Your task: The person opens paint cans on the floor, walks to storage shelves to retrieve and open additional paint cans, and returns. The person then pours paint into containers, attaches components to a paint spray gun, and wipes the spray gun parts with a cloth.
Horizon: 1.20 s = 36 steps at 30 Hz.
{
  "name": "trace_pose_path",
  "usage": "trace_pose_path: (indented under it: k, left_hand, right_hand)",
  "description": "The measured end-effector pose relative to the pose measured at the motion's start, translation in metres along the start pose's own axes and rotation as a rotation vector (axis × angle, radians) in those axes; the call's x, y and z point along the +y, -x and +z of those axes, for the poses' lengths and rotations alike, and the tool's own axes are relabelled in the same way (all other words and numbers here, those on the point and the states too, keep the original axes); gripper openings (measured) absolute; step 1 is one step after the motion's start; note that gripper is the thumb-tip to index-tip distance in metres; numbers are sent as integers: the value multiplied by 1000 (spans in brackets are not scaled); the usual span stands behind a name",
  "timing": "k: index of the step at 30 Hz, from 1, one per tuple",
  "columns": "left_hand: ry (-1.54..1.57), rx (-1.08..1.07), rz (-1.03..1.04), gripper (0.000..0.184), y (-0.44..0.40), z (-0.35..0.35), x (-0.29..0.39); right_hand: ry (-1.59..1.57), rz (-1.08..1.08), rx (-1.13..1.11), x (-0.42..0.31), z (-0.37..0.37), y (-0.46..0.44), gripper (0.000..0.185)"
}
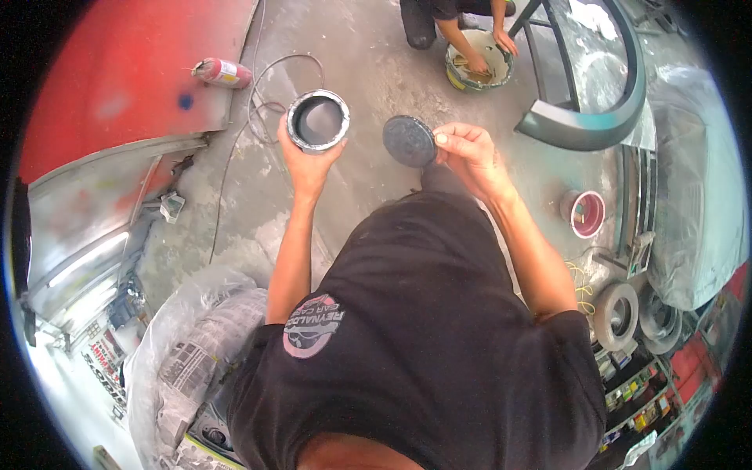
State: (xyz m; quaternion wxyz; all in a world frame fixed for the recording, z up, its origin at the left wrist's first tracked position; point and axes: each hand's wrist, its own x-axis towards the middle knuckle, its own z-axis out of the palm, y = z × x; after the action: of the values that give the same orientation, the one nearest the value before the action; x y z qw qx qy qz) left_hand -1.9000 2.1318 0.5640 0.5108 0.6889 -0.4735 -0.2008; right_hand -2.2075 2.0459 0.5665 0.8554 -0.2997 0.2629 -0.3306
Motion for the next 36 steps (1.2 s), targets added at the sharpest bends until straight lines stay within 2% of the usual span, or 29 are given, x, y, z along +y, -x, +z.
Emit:
trace_pose_path:
  k: [2,5,6,10,13,17,21,27,33,36]
  left_hand:
    - [-131,-50,16,107,-18,1,2]
    - [-4,151,-87,105,-45,6,-12]
    - [-10,160,-106,106,-55,5,-12]
    - [-128,49,-68,102,-86,0,-19]
    - [-217,130,-37,100,-114,0,-26]
    - [-155,40,22,104,-151,-4,-44]
    - [8,19,-30,101,-188,-11,-66]
    - [-225,-144,121,99,-256,-54,-93]
    - [162,-105,-90,101,-310,-92,-132]
    - [18,-124,-33,106,-326,-104,-159]
  right_hand:
    - [7,9,-20,-16,-4,-23,20]
    - [39,7,-23,-38,-7,-50,20]
    - [52,4,-17,-45,-9,-60,21]
    - [38,-25,-55,-55,-8,-95,20]
    - [-13,-2,-39,-54,0,-115,19]
    - [51,28,-8,-46,9,-145,19]
    - [28,-20,44,-40,33,-180,19]
    - [28,-39,137,-25,81,-234,20]
    - [17,-59,224,-5,121,-277,19]
    - [-23,-69,263,6,127,-293,18]
